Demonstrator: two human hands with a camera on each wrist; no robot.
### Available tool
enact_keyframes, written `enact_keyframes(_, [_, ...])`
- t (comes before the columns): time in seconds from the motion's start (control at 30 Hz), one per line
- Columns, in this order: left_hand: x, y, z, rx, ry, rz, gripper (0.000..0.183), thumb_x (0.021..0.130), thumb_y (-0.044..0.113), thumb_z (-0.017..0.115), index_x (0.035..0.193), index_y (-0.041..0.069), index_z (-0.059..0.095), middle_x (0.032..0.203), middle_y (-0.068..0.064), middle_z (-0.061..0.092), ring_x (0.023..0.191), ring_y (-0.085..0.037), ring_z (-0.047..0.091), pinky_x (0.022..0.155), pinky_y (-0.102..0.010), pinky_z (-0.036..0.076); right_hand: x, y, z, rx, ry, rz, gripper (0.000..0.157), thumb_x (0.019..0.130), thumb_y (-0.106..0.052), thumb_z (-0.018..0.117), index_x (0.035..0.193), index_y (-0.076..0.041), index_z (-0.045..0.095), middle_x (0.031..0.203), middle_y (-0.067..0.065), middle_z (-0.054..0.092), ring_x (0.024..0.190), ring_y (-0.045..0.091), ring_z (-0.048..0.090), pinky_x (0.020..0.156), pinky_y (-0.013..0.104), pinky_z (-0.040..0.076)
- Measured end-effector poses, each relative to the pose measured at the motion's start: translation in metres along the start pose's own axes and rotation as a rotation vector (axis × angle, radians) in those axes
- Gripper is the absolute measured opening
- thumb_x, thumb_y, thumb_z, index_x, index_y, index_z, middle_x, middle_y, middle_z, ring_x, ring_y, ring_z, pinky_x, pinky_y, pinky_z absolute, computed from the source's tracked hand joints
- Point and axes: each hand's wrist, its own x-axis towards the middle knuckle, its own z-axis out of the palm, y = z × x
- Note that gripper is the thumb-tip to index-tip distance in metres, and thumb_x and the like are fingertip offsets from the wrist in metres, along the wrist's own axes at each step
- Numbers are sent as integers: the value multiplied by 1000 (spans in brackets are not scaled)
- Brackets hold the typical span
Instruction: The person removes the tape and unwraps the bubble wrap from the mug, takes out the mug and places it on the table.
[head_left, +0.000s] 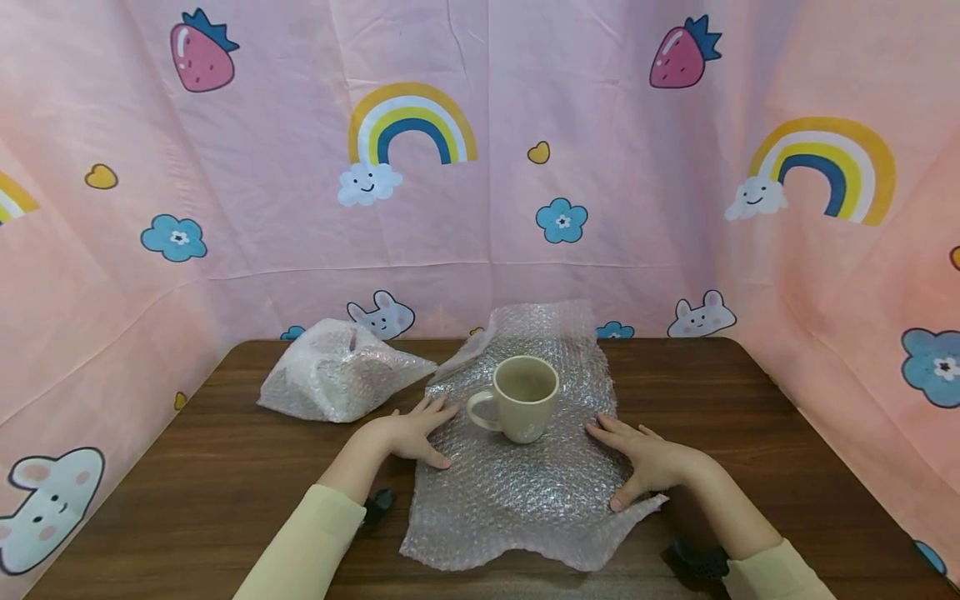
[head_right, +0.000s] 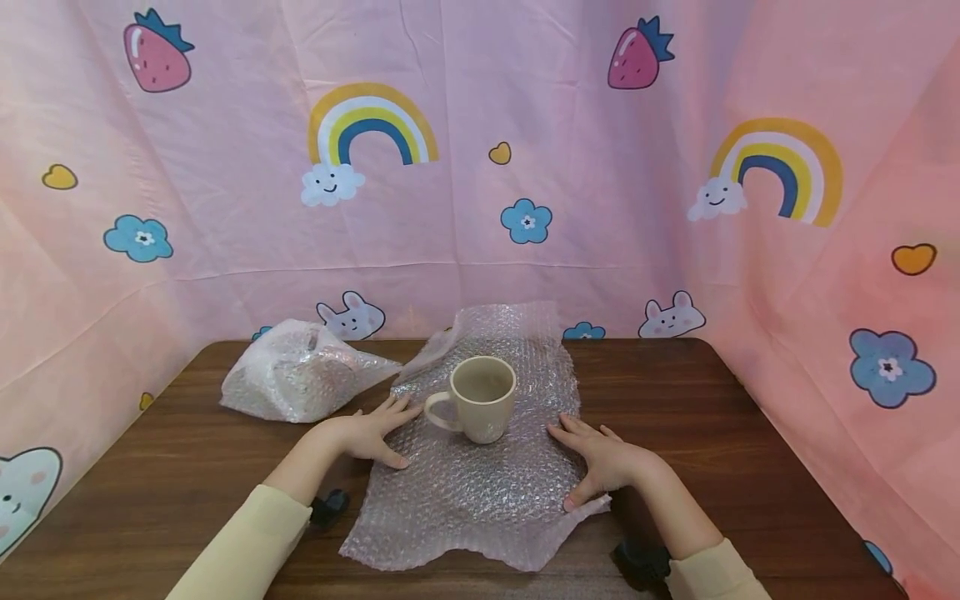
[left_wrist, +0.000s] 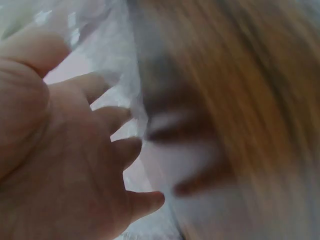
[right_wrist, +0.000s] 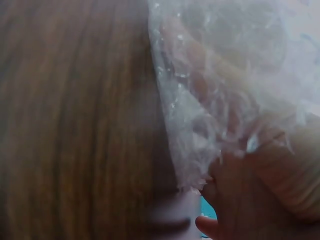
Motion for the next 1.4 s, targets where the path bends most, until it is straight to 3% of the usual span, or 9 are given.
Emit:
enact_keyframes(0.2, [-15, -5, 1, -50, -5, 26, 99, 77, 36, 80, 153, 10, 23, 158, -17, 3, 143, -37, -2, 104, -68, 2, 0, -4, -1, 3, 0, 9, 108, 68, -40, 84, 151, -4, 26, 156, 24, 7, 140, 46, 6, 103, 69, -2])
enact_keyframes(0.4, [-22, -4, 5, -25, 22, 22, 103, 72, 37, 84, 152, 9, 25, 158, -16, 8, 143, -39, 2, 105, -68, 4, 1, -7, -3, 13, -5, 35, 108, 67, -37, 85, 151, -5, 26, 156, 23, 8, 140, 46, 5, 103, 69, -1])
enact_keyframes(1.0, [-18, -1, 10, -40, 33, -23, 108, 68, 34, 87, 153, 10, 25, 159, -14, 6, 143, -39, 1, 103, -71, 5, -1, -14, -7, 3, -5, 42, 106, 67, -36, 85, 150, -5, 29, 156, 24, 10, 140, 47, 5, 102, 71, 0])
enact_keyframes(1.17, [-18, -2, 10, -37, 37, -22, 107, 68, 35, 87, 153, 10, 25, 159, -14, 6, 143, -39, 1, 103, -71, 5, -2, -13, -8, 27, 17, 40, 103, 68, -36, 85, 150, -7, 30, 155, 24, 14, 139, 49, 10, 100, 73, 5])
enact_keyframes(1.4, [-20, 0, 10, -41, 44, -26, 108, 68, 35, 87, 152, 10, 26, 159, -14, 7, 143, -39, 2, 103, -70, 6, -4, -12, -13, 82, 54, 3, 93, 77, -33, 81, 149, -4, 31, 151, 28, 23, 135, 49, 23, 101, 65, 27])
